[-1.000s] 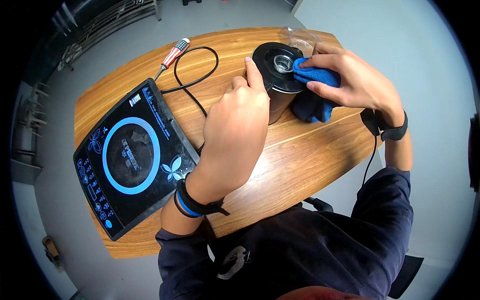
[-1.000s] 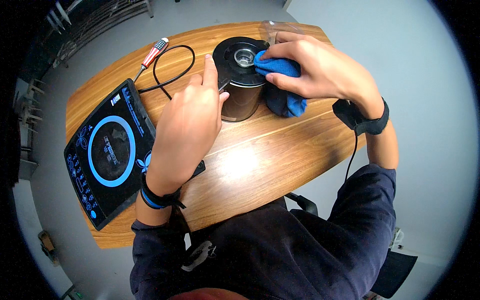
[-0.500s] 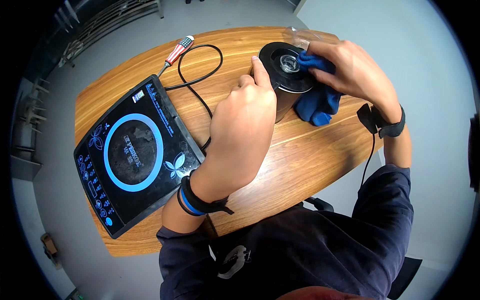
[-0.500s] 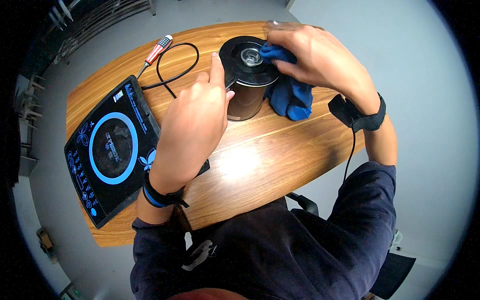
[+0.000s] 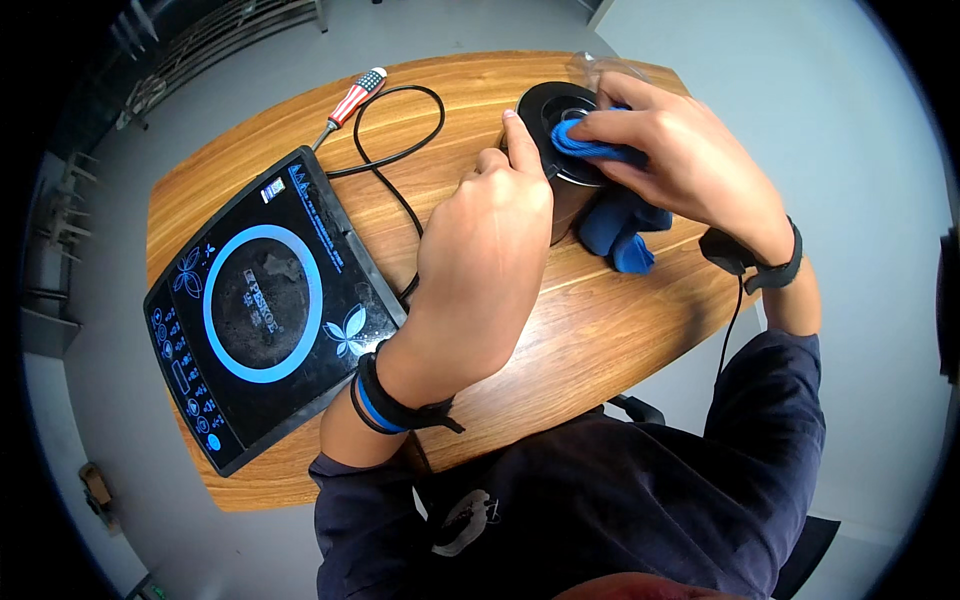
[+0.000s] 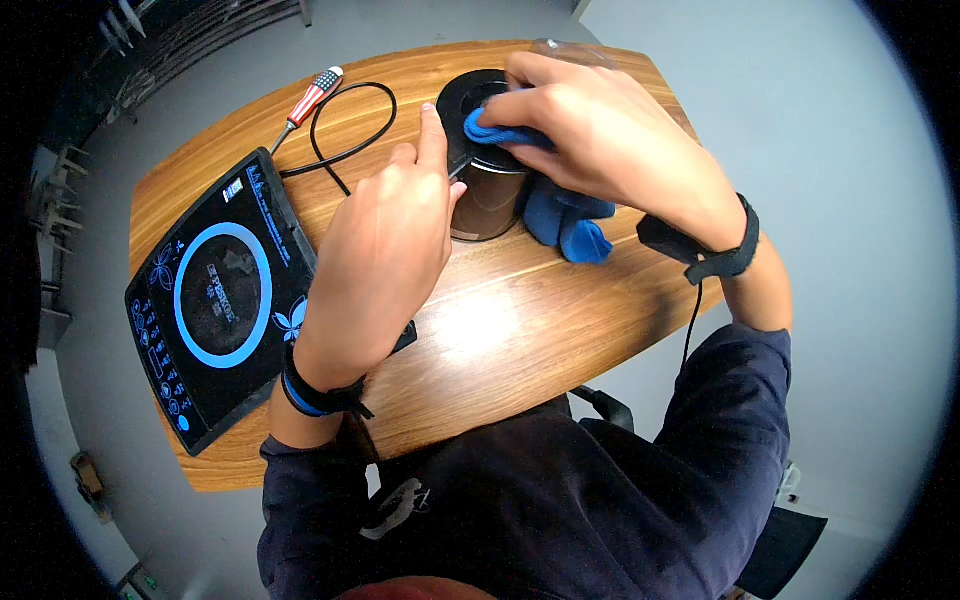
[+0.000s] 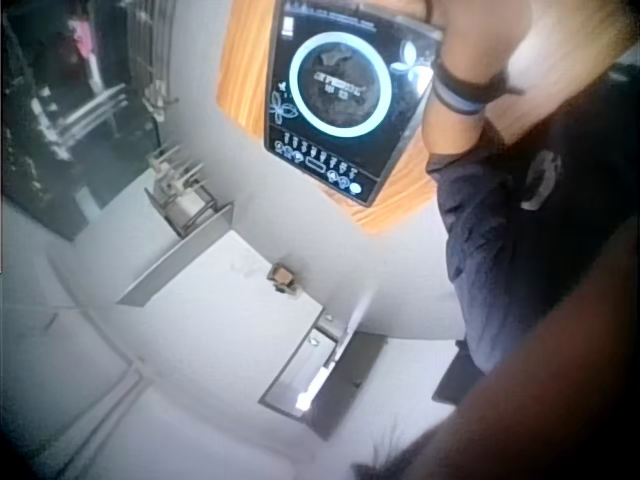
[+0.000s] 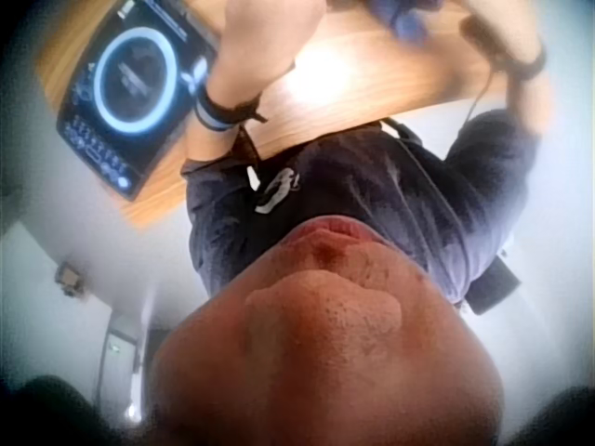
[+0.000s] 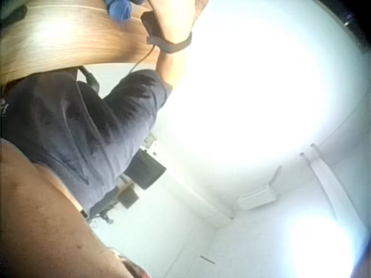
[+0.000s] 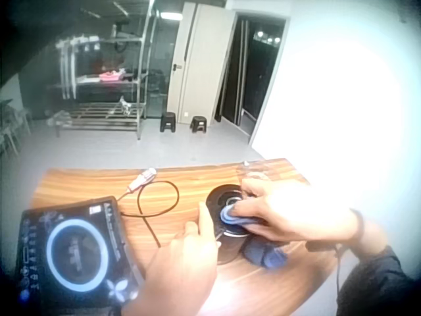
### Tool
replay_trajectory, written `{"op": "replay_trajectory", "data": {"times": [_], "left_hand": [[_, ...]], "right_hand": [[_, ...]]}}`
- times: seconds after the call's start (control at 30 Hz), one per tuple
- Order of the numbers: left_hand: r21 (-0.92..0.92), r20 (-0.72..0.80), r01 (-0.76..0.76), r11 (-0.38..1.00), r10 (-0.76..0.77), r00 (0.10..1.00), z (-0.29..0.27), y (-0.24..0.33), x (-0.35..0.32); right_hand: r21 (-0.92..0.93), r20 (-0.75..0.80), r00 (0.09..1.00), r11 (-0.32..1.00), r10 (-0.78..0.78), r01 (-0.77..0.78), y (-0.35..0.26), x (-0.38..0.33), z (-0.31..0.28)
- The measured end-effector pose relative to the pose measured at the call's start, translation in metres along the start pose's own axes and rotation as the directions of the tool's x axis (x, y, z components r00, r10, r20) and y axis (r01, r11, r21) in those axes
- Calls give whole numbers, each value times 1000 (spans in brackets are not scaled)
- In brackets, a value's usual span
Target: The person uses a screwdriver to remove screws from the underside of a portable induction cooktop, then flips it over and cleans the top surface with a blue cloth. The cooktop is placed on a wooden table.
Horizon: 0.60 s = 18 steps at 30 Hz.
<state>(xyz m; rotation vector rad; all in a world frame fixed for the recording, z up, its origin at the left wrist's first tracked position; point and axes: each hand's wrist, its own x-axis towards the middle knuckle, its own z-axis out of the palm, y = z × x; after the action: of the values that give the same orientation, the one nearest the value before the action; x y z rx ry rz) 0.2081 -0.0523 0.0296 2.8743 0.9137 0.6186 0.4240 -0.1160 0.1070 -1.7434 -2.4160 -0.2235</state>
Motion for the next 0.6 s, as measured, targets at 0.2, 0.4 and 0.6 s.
{"op": "replay_trajectory", "data": {"times": [0.2, 0.4, 0.6], "left_hand": [[3, -12, -22, 1000, 22, 1000, -1, -4, -2], [-28, -50, -27, 999, 25, 998, 1, -4, -1], [-7, -47, -29, 1000, 29, 998, 4, -2, -1]], "right_hand": [[-164, 22, 999, 986, -36, 39, 2, 22, 1], [-129, 94, 995, 992, 17, -5, 24, 43, -1], [-35, 241, 910, 940, 337, -338, 53, 51, 4]]}}
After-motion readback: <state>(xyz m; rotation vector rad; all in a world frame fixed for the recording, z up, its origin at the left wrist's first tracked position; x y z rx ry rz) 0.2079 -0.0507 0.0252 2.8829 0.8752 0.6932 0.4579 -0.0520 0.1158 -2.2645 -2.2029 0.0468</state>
